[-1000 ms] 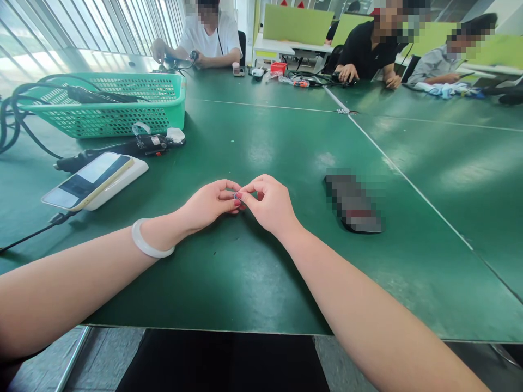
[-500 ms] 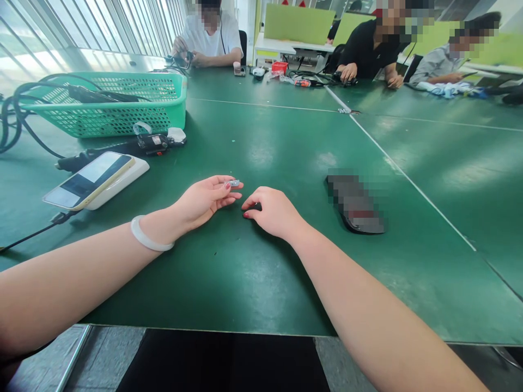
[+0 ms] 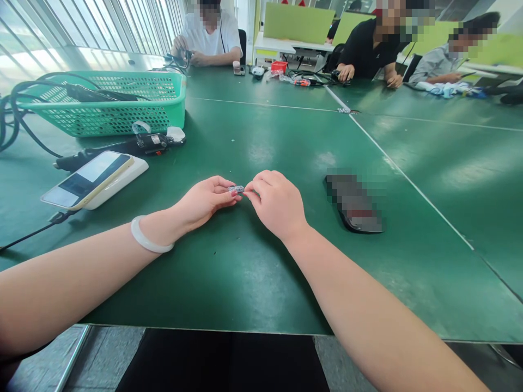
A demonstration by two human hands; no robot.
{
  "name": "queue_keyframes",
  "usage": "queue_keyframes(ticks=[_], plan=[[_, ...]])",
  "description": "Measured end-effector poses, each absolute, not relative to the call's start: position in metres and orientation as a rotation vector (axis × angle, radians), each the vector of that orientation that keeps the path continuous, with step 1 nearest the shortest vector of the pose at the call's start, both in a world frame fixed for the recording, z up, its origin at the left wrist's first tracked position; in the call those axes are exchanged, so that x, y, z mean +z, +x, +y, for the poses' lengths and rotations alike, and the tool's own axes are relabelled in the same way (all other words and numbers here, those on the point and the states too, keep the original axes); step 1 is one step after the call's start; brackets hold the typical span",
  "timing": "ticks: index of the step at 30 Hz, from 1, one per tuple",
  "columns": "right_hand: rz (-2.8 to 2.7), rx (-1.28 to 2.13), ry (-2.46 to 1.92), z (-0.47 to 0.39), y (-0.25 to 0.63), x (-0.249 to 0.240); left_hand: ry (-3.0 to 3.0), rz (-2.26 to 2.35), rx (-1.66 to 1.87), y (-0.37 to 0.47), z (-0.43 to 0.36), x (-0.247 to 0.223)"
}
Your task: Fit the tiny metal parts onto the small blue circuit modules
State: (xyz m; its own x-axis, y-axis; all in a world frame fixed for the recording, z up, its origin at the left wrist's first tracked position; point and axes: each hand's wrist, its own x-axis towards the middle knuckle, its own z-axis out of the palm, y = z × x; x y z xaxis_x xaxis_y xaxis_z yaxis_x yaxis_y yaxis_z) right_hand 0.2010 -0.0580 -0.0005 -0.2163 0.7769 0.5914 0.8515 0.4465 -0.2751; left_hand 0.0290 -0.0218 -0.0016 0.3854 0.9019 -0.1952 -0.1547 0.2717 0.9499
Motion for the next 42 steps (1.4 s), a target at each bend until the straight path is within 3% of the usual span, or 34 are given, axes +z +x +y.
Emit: queue_keyframes(ticks=[10, 33, 42], plan=[[-2.194, -0.363, -1.338, -0.0553, 0.1998, -0.0005, 1.100, 0.886, 0.827, 0.0287, -0.0210, -0.0032], [-1.684, 0.249, -1.269, -0.0590, 0.1943, -0.0009, 0.930, 0.792, 0.767, 0.0260, -0.0208, 0.0015], [-1.658, 0.246, -1.216, -0.0600, 0.1942, 0.0008, 0.947, 0.815, 0.804, 0.0260, -0.0211, 0.0022]])
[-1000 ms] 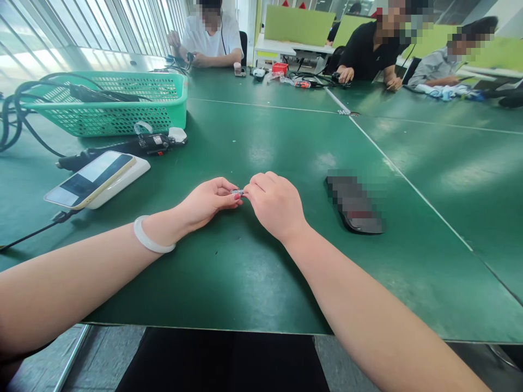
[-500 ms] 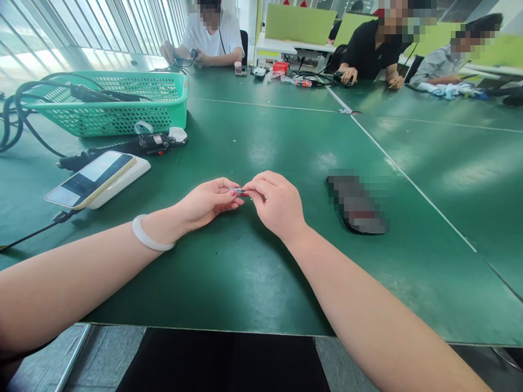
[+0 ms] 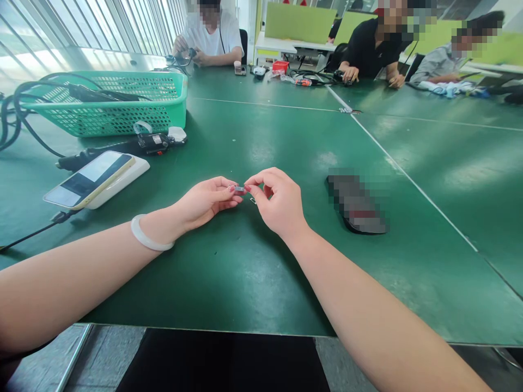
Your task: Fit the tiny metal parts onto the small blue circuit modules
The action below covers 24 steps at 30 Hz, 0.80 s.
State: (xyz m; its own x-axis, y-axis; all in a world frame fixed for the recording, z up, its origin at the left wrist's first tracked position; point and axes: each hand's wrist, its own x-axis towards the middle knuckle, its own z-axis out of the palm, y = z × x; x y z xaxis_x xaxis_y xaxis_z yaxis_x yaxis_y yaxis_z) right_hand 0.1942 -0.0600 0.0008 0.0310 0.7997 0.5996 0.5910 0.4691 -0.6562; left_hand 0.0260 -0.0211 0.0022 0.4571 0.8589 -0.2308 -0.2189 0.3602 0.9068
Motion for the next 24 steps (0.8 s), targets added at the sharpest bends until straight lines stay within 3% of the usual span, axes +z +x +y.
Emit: queue_keyframes(ticks=[24], plan=[[-1.745, 0.283, -1.285, -0.0563, 0.1972, -0.0033, 1.026, 0.813, 0.793, 0.0257, -0.0204, 0.0001]])
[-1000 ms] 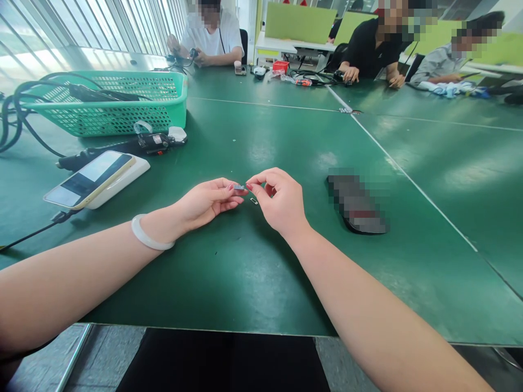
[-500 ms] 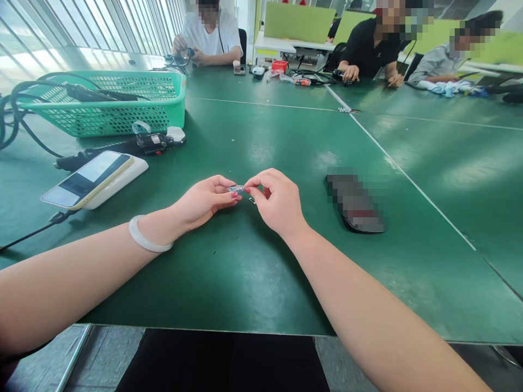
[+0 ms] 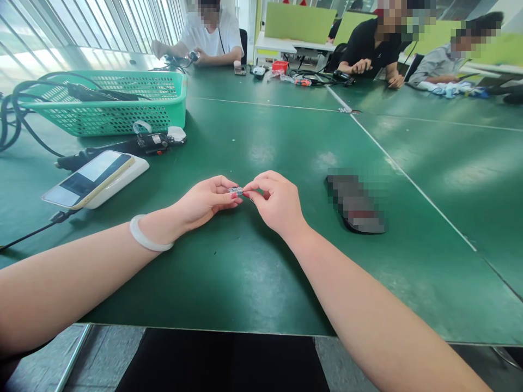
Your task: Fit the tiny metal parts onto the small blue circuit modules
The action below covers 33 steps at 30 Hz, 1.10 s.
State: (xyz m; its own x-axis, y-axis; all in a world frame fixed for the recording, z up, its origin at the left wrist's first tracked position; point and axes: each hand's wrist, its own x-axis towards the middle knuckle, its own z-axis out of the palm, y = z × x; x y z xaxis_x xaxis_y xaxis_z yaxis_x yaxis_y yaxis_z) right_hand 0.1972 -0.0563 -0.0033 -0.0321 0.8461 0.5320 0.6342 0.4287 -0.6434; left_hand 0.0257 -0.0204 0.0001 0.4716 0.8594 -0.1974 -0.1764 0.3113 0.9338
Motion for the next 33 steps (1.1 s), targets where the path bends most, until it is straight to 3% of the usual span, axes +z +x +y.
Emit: queue_keyframes(ticks=[18, 23, 33], plan=[[-1.736, 0.324, -1.272, -0.057, 0.198, -0.003, 1.034, 0.828, 0.772, 0.026, -0.021, 0.001], [-1.687, 0.278, -1.419, -0.054, 0.206, -0.003, 1.003, 0.855, 0.833, 0.027, -0.021, -0.001], [-2.092, 0.209, -1.706, -0.041, 0.204, -0.017, 1.009, 0.853, 0.848, 0.027, -0.020, -0.003]])
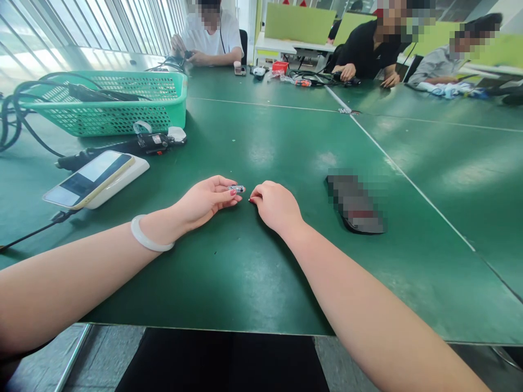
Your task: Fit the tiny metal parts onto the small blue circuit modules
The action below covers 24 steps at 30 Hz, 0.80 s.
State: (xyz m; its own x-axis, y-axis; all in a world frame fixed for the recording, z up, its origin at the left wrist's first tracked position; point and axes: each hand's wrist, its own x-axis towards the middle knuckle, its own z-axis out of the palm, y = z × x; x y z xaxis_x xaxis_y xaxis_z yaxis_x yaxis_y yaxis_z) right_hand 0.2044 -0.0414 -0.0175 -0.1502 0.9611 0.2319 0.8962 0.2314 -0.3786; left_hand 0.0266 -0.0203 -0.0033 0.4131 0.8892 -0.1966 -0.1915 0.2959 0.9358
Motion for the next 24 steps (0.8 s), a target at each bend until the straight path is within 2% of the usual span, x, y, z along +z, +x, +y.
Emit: queue_keyframes(ticks=[6, 13, 17, 24], plan=[[-2.123, 0.230, -1.658, -0.040, 0.212, -0.013, 1.024, 0.859, 0.841, 0.026, -0.021, -0.003], [-2.456, 0.157, -1.379, -0.038, 0.218, -0.014, 1.020, 0.858, 0.843, 0.027, -0.021, -0.003], [-2.383, 0.164, -1.234, -0.039, 0.214, -0.014, 1.002, 0.854, 0.854, 0.027, -0.021, -0.002], [-2.209, 0.230, -1.402, -0.047, 0.205, -0.012, 1.008, 0.876, 0.864, 0.026, -0.021, -0.004]])
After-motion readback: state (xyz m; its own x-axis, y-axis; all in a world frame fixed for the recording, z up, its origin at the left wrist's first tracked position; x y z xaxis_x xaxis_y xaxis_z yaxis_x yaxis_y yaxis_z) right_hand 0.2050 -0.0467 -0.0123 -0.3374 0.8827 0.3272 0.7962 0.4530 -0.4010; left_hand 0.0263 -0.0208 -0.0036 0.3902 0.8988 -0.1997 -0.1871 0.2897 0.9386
